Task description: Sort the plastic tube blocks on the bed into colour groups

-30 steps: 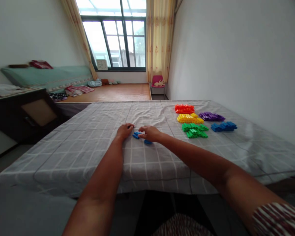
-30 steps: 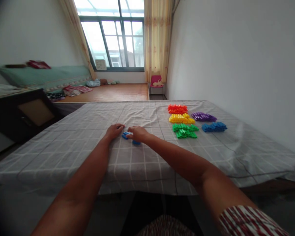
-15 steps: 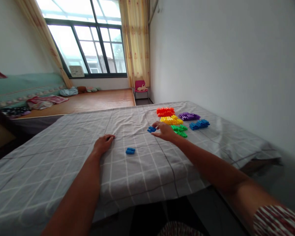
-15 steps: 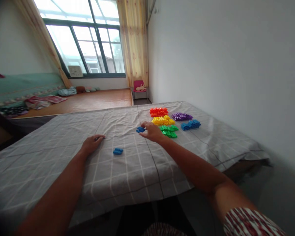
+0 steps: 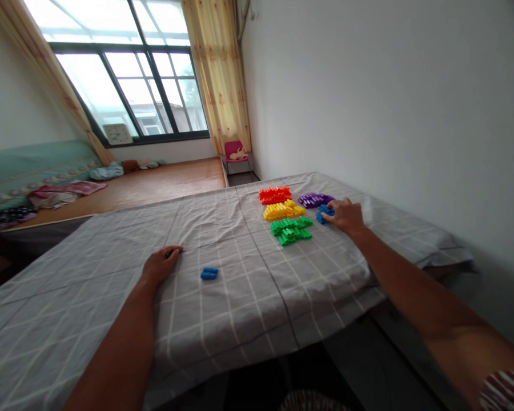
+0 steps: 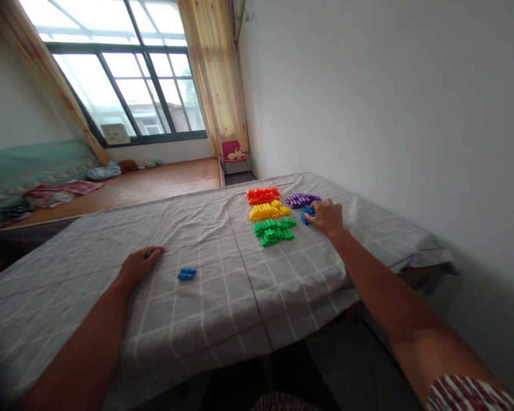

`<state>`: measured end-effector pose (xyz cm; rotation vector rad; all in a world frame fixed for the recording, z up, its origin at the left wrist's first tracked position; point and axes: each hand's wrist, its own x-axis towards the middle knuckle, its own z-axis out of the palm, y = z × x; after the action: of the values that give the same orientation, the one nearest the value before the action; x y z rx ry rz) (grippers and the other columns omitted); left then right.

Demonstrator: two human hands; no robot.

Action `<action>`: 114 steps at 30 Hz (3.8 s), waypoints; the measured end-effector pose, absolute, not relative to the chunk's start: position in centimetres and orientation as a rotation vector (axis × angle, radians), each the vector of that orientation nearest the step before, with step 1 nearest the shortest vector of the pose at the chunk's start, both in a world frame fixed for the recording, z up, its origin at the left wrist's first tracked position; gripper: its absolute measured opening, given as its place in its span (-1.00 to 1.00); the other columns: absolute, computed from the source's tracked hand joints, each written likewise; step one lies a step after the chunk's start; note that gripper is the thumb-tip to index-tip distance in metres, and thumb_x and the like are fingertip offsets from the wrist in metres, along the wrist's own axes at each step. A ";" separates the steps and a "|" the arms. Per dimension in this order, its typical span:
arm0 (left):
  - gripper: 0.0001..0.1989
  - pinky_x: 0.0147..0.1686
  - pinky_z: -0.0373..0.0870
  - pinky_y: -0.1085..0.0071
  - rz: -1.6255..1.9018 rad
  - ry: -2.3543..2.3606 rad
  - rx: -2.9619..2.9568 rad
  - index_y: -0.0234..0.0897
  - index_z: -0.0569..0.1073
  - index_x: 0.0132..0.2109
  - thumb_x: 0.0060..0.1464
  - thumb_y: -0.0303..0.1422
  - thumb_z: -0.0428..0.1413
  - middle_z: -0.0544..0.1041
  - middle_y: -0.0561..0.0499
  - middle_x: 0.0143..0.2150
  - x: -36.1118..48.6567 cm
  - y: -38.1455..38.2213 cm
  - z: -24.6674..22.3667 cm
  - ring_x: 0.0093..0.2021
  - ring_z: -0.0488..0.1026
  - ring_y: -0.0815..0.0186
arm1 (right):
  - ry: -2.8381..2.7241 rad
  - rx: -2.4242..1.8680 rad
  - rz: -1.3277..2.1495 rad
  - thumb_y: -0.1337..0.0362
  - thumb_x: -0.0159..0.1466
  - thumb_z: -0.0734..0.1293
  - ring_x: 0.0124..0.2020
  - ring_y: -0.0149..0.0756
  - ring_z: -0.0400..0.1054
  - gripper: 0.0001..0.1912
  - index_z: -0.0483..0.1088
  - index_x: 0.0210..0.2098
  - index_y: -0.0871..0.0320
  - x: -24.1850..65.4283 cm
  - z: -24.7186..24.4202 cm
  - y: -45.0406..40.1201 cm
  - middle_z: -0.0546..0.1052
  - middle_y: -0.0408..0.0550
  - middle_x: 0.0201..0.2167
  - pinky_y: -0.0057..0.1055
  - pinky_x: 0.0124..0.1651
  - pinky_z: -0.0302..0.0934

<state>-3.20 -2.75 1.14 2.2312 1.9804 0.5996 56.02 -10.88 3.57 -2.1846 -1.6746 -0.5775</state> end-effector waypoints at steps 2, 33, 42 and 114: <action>-0.57 -0.16 0.41 0.40 0.601 1.979 2.241 -0.18 0.60 -0.05 0.12 -0.15 -0.07 0.63 -0.01 -0.10 -3.3 -2.6 1.0 -0.16 0.54 0.20 | -1.675 -2.188 -0.603 -0.02 0.20 0.26 -0.04 0.00 0.23 -0.60 0.45 -0.17 0.15 55.5 3.5 -10.9 0.53 0.11 -0.13 -0.18 -0.11 0.03; -0.60 0.01 0.36 0.38 0.608 1.928 2.275 -0.17 0.58 -0.06 0.16 -0.20 -0.09 0.57 0.00 0.03 -3.1 -3.1 0.7 0.04 0.48 0.19 | -2.629 -1.018 -0.198 0.05 0.31 0.26 -0.07 -0.13 0.35 -0.61 0.44 -0.01 0.17 23.5 4.0 -13.9 0.53 0.03 -0.07 -0.27 -0.06 0.24; -0.61 0.02 0.35 0.37 0.619 1.911 2.270 -0.16 0.58 -0.06 0.15 -0.20 -0.07 0.57 0.00 0.03 -3.2 -3.1 0.8 0.05 0.47 0.19 | -2.568 -1.125 0.041 0.31 0.28 0.30 -0.01 -0.37 0.37 -0.69 0.45 -0.01 -0.10 23.6 3.9 -14.5 0.55 -0.20 -0.05 -0.50 0.13 0.10; -0.58 -0.12 0.40 0.42 0.587 1.959 2.249 -0.14 0.59 -0.06 0.11 -0.14 -0.07 0.61 0.03 -0.05 -3.4 -2.4 0.9 -0.08 0.52 0.20 | -1.881 -2.353 -0.598 -0.01 0.25 0.24 -0.02 -0.02 0.21 -0.65 0.43 -0.15 0.10 54.7 6.2 -9.6 0.54 0.10 -0.17 -0.05 -0.01 0.01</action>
<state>-3.36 -2.42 0.91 2.2490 1.9589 0.5869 54.73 -9.62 6.20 -2.3534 -1.8812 -0.5980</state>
